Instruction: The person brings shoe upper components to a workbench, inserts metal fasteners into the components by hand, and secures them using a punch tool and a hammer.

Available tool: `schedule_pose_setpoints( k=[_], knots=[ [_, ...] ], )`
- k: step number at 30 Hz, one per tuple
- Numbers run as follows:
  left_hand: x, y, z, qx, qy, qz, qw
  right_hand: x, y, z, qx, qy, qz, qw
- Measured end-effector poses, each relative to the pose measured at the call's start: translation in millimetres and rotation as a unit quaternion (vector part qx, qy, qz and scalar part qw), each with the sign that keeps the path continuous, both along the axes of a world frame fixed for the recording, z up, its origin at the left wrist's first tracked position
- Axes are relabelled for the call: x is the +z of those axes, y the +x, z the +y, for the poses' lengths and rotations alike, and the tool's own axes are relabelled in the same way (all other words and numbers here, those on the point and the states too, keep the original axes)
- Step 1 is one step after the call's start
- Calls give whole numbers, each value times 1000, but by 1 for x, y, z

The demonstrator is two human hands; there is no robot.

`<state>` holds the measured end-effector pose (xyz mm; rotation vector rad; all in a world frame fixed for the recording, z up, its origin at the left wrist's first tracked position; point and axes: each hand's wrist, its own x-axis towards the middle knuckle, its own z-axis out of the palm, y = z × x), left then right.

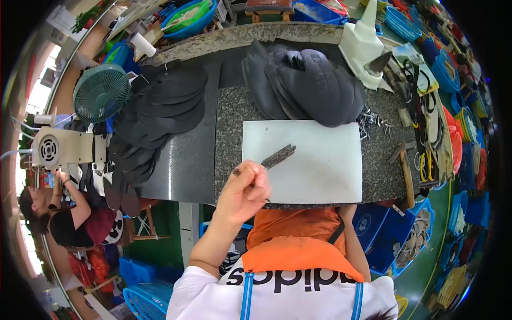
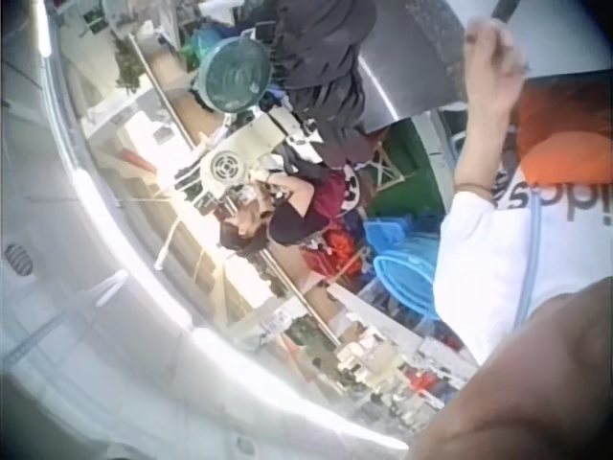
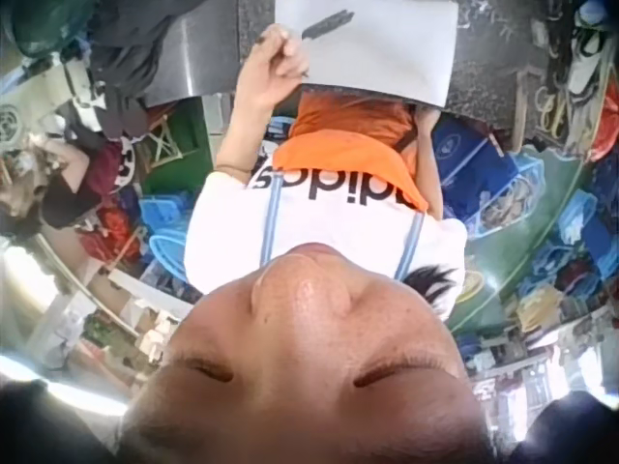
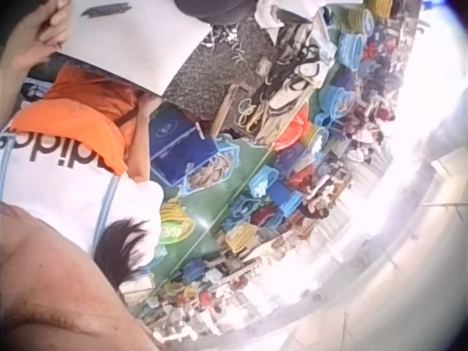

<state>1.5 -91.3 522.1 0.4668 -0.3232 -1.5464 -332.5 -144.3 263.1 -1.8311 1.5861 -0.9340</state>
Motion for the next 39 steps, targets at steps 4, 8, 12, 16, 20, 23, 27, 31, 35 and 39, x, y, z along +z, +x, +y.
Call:
schedule_pose_setpoints(
  k=[4, 8, 12, 16, 20, 23, 27, 31, 35, 39],
  knots=[
    [6, -3, 3, -85, -55, 44, 994, 18, -1, 13, 17, -88, 78, 993],
    [14, -9, 4, -123, -53, 38, 990, 32, -2, 24, -39, -31, 51, 997],
    [17, -15, 7, -156, -79, 78, 982, 33, -2, 24, -18, -36, 74, 996],
    [20, -19, 12, -163, -107, 79, 978, 41, 0, 26, -16, -27, 86, 996],
    [21, -15, 17, -142, -97, 56, 984, 71, 5, 36, -17, -82, 138, 987],
    [25, -16, 20, -103, -92, 27, 990, 118, 0, 44, -9, -102, 194, 976],
    [26, -23, 21, -84, -57, 42, 994, 178, -4, 38, -44, -84, 252, 963],
    [29, -29, 24, -64, -38, 33, 997, 174, -9, 24, 107, -62, 381, 916],
    [35, -42, 32, -23, 7, -27, 999, 264, 43, 13, 290, -3, 225, 930],
    [31, -52, 33, 49, -5, -58, 997, 314, 106, 5, 332, -229, -60, 913]
  ],
)
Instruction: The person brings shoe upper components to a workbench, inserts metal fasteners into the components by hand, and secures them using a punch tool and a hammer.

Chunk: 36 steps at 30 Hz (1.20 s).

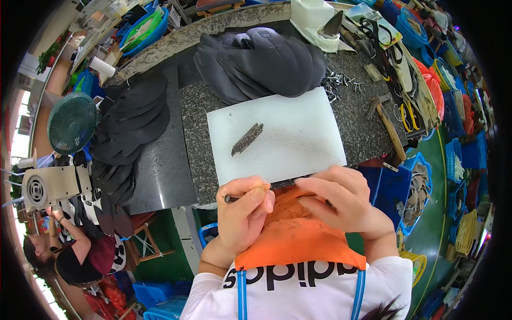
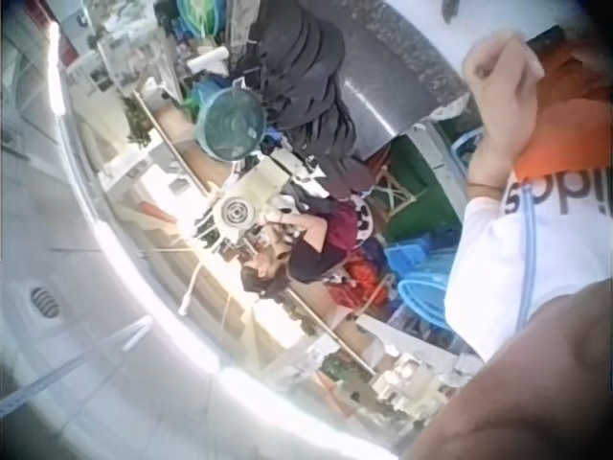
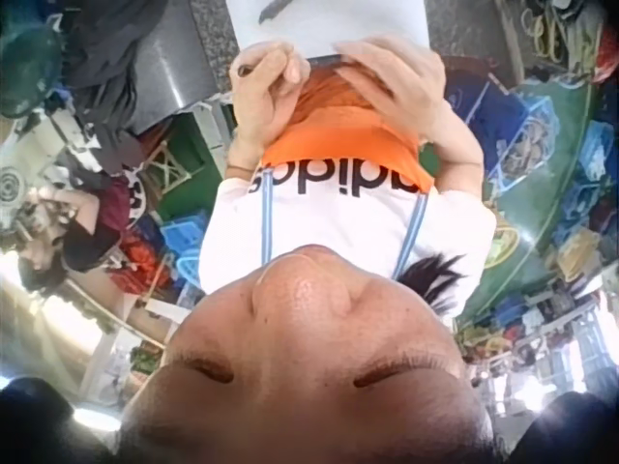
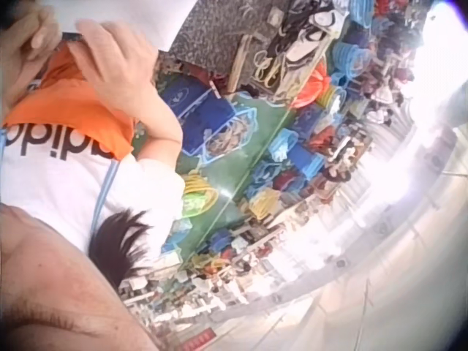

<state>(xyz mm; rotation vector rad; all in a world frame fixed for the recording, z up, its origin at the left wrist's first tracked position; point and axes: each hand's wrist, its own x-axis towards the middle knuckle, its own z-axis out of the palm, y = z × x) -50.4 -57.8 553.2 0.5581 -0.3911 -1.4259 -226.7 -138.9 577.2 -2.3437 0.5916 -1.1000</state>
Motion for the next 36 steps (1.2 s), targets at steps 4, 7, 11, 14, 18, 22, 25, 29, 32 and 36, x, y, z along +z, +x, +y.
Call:
schedule_pose_setpoints(
  k=[4, 7, 11, 14, 18, 22, 25, 29, 32, 36],
  knots=[
    [8, -14, -1, 59, 9, -80, 995, 1, 22, -12, 26, -41, -95, 994],
    [7, -16, -6, 93, 12, -116, 989, -8, 23, -20, 38, -34, -111, 993],
    [7, -22, -16, 109, -1, -171, 979, -12, 17, -35, 48, -49, -100, 993],
    [6, -23, -22, 116, -5, -212, 970, -17, 18, -42, 20, -92, -113, 989],
    [8, -22, -25, 118, 3, -247, 962, -15, 18, -43, -2, -115, -94, 989],
    [5, -22, -23, 115, -12, -268, 957, -21, 28, -42, -6, -87, -164, 983],
    [2, -20, -24, 105, -14, -259, 960, -22, 32, -40, -30, -51, -191, 980],
    [-4, -16, -26, 106, -14, -274, 956, -25, 36, -39, -48, -10, -205, 977],
    [-1, -18, -29, 74, 22, -250, 965, -25, 35, -40, -58, 4, -202, 978],
    [2, -27, -37, 87, -1, -220, 972, -23, 23, -58, -110, 1, -169, 979]
  ],
)
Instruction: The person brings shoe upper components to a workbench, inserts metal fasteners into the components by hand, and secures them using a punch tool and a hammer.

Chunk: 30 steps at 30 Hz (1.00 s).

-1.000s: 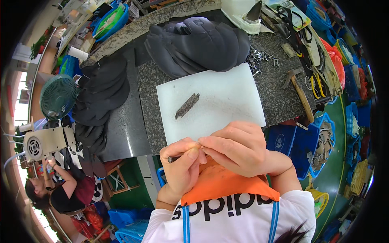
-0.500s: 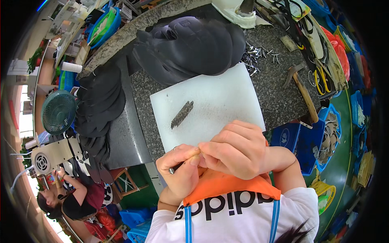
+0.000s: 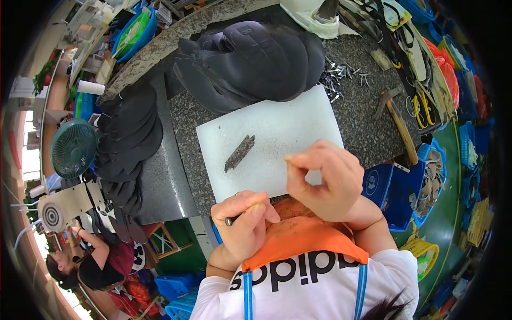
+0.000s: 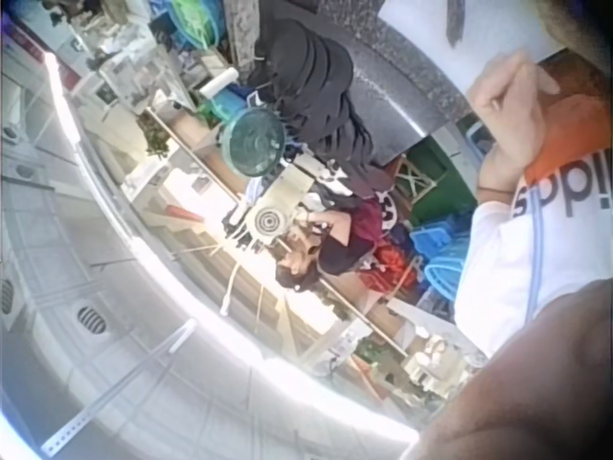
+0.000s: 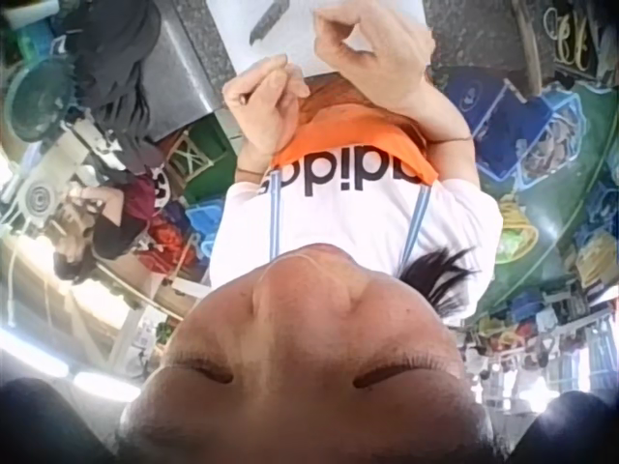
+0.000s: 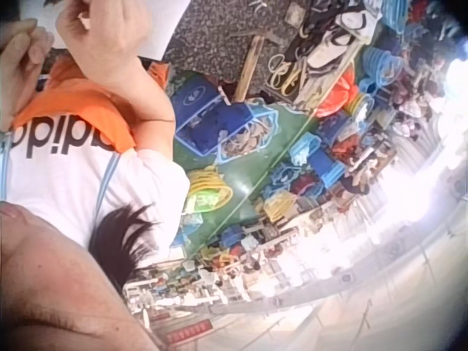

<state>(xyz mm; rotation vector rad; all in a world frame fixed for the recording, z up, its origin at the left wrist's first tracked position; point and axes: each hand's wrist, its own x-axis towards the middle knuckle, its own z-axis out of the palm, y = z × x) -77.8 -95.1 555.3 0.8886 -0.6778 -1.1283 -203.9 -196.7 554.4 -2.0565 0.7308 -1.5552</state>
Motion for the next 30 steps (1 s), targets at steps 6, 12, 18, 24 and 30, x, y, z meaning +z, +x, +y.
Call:
schedule_pose_setpoints(
  k=[6, 12, 18, 24, 30],
  knots=[
    [-5, 24, 2, 103, 33, -39, 993, -10, -24, -17, 64, 96, 95, 989],
    [-52, 95, -2, 171, 199, -573, 776, -21, -55, -30, 263, 44, 448, 853],
    [-86, 71, 6, 134, 215, -648, 718, -50, -4, -114, -65, -175, 473, 861],
    [-88, 62, 11, 152, 208, -595, 762, -43, -9, -156, 55, -286, 543, 787],
    [-89, 71, 18, 126, 191, -579, 783, -37, -9, -148, 28, -196, 359, 912]
  ],
)
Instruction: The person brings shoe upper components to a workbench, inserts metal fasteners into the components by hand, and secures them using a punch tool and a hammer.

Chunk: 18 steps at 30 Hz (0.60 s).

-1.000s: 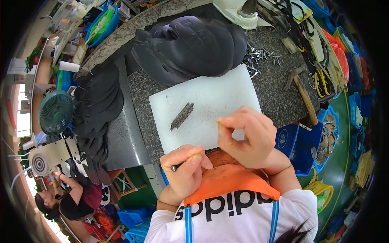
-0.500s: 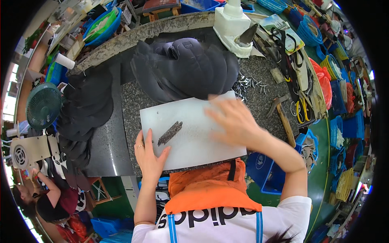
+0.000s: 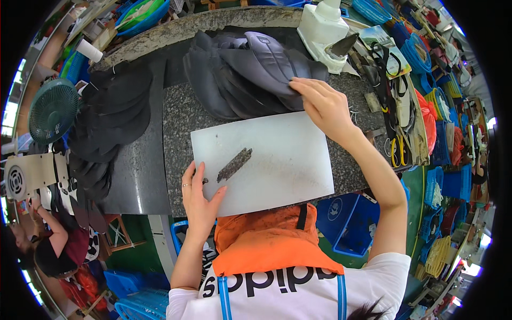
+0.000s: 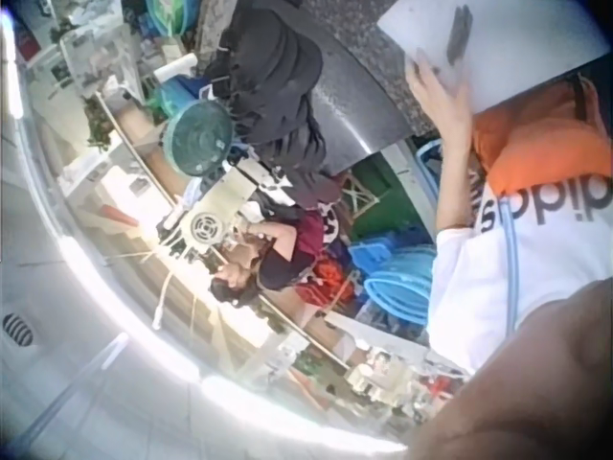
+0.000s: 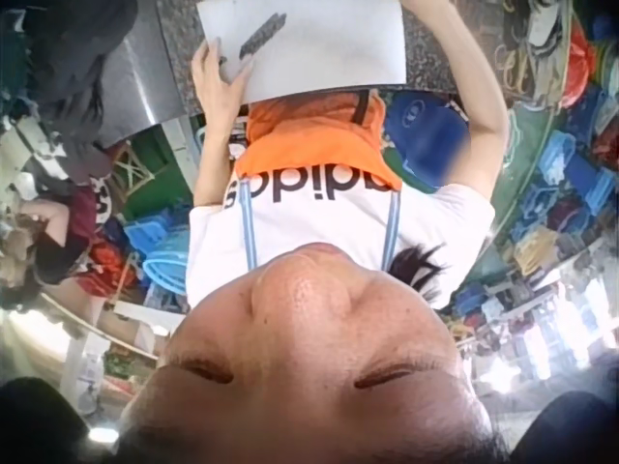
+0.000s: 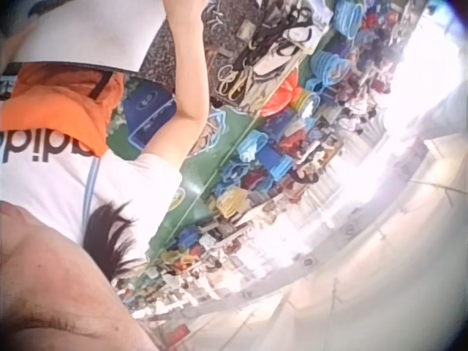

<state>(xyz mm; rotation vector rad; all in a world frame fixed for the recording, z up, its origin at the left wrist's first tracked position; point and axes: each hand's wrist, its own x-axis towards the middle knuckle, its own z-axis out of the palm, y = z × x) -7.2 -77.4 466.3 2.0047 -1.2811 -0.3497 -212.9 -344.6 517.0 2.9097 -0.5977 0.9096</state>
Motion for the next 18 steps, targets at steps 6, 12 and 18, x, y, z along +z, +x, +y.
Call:
schedule_pose_setpoints(
  k=[6, 12, 18],
  knots=[
    [19, 21, 3, 8, -49, -12, 999, 1, 3, 80, 134, -35, -58, 989],
    [47, 11, -44, -86, -97, 31, 991, -13, -31, 111, 110, 22, -56, 992],
    [48, 25, -135, -119, 40, -47, 991, 20, -139, 70, -446, 71, 158, 878]
  ],
)
